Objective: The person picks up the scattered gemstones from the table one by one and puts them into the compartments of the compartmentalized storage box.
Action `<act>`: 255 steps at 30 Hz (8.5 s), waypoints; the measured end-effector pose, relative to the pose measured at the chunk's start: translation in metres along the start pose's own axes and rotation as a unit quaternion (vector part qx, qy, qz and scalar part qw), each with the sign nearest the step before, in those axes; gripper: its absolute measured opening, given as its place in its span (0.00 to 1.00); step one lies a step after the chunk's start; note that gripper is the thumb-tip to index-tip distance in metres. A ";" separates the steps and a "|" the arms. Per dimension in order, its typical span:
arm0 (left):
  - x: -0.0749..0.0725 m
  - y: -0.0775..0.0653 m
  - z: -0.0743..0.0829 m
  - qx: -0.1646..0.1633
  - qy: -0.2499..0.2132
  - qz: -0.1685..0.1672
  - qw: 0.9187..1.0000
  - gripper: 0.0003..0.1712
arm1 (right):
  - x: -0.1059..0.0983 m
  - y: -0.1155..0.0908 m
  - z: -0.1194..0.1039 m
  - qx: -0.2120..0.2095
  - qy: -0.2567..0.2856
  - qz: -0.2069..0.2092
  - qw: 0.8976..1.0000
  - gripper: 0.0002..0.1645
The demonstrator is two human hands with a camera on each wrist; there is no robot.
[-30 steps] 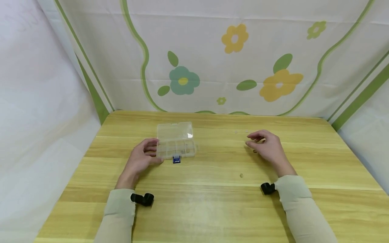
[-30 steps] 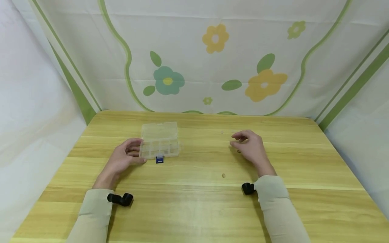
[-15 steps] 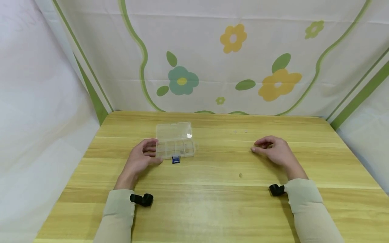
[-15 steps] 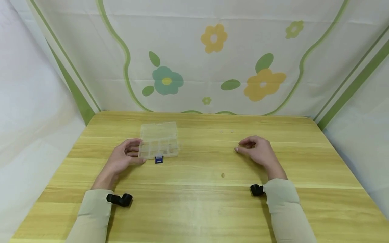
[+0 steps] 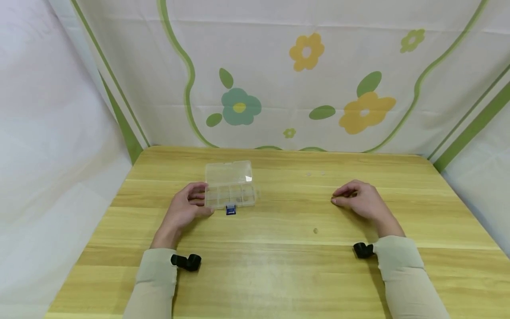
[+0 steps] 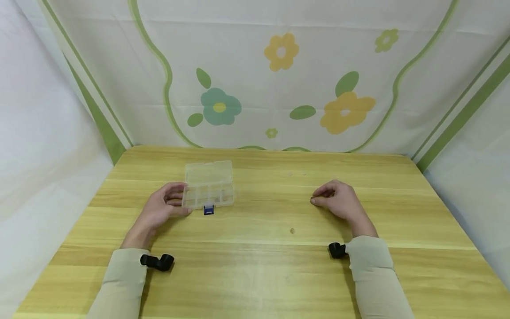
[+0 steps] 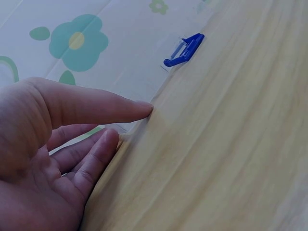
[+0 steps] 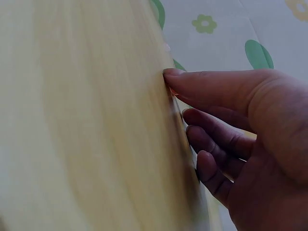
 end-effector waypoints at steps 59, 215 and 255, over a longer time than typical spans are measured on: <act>0.000 0.000 0.002 0.008 0.003 0.007 1.000 0.46 | 0.060 0.036 -0.068 -0.070 0.075 0.031 0.994 0.12; -0.004 -0.002 0.001 0.009 0.012 0.015 1.000 0.46 | 0.172 0.053 -0.168 -0.148 0.150 -0.002 0.977 0.05; -0.003 -0.004 0.004 0.001 0.020 0.002 1.000 0.47 | 0.071 0.021 -0.061 -0.044 0.152 -0.017 0.987 0.19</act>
Point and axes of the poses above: each hand's wrist, its own y-axis towards the middle knuckle, its own x-axis out of the palm, z = x × y, the point moved 7 cm from there along y, towards the middle knuckle, and after that the axes turned 10 degrees about y, right-handed, at the moved point
